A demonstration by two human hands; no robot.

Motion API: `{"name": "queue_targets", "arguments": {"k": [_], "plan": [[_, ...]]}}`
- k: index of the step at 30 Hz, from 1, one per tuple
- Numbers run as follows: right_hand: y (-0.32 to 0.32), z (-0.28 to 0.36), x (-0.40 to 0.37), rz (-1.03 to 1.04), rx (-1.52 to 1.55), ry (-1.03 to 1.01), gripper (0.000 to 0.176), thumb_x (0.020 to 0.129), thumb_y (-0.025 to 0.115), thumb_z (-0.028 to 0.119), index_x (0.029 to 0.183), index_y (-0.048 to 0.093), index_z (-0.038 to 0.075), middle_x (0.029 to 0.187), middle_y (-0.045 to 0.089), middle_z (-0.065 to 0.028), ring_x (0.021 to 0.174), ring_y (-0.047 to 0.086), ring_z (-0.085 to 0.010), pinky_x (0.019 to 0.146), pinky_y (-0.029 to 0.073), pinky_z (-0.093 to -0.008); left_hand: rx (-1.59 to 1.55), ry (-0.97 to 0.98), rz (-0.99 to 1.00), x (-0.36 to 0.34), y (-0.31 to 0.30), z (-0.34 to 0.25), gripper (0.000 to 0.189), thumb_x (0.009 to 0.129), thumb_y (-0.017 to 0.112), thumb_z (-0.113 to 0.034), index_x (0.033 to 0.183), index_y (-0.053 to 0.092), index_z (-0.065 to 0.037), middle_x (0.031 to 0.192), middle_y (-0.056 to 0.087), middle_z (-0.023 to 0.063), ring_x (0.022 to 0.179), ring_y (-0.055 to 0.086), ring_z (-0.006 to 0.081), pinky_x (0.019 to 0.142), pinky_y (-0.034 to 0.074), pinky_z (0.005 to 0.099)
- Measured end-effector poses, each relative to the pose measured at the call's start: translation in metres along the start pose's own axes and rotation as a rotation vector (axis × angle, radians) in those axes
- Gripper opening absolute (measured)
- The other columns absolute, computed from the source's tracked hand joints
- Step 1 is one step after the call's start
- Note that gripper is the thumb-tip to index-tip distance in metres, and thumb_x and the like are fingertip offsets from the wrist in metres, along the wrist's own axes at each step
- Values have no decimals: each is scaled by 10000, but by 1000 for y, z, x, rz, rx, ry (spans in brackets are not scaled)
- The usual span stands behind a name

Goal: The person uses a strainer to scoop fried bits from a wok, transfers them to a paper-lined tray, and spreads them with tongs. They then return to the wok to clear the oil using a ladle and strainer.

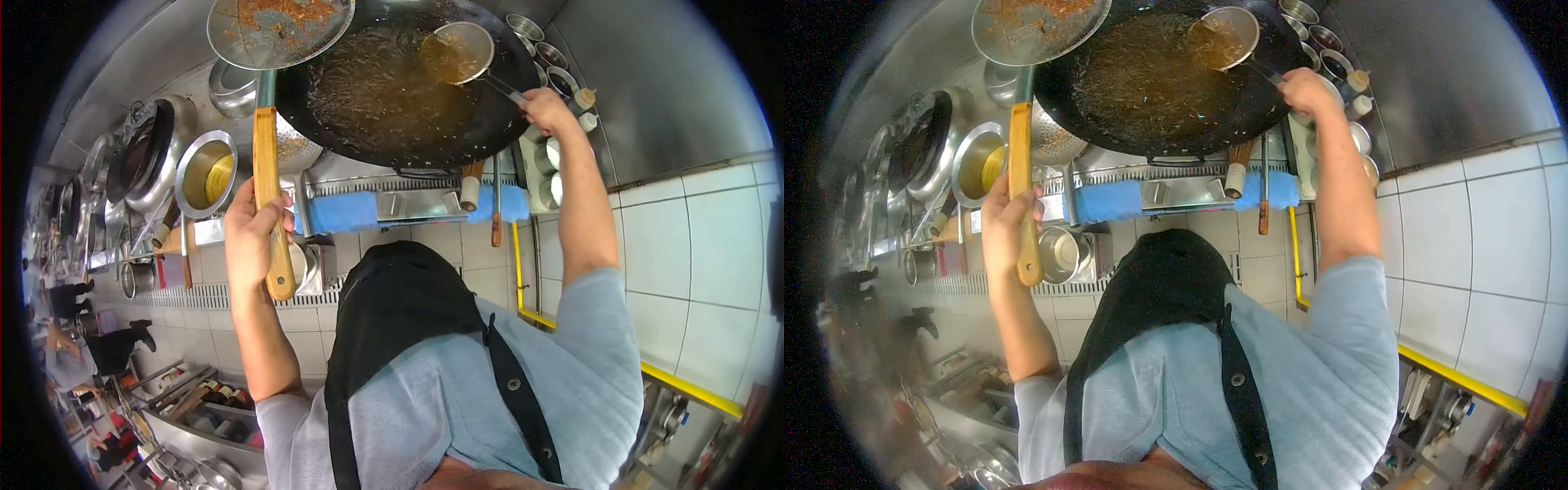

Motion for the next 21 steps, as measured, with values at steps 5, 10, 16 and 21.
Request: {"name": "queue_targets", "arguments": {"k": [5, 10, 16, 21], "plan": [[65, 28, 46, 79, 462, 92, 319, 926, 619, 125, 1203, 613, -33, 645, 562, -73, 428, 445, -171, 397, 347, -355, -1, 1, -55, 5, 0, -5, 343, 923, 578, -66, 1253, 564, 25, 931, 647, 45, 672, 593, 92, 568, 489, 241], [94, 65, 62, 127, 602, 61, 403, 947, 626, 131, 1316, 588, -27, 639, 518, -33, 434, 397, -123, 386, 306, -328, 84, 26, -74, 18, 2, -8, 231, 944, 576, -103, 1150, 601, -2, 877, 632, 34, 663, 573, 79, 551, 462, 223], [123, 98, 51, 285, 628, -33, 417, 967, 629, 141, 1356, 588, -4, 641, 517, -17, 436, 391, -110, 386, 301, -303, 73, 38, -130, 28, 3, -8, 187, 937, 576, -87, 1102, 600, -3, 863, 629, 39, 653, 576, 84, 546, 468, 227], [131, 111, 10, 418, 736, -35, 374, 1008, 581, 138, 1357, 576, 4, 635, 479, 13, 449, 357, -80, 409, 272, -276, 102, 29, -180, 34, 1, -9, 193, 940, 574, -83, 1111, 597, 5, 887, 637, 45, 651, 578, 87, 540, 472, 229]]}}
Point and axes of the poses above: each hand's wrist, its own x-axis towards the middle knuckle, its own y-axis out of the palm, z = x × y, the point moved 10 cm from there along x, towards the middle knuckle
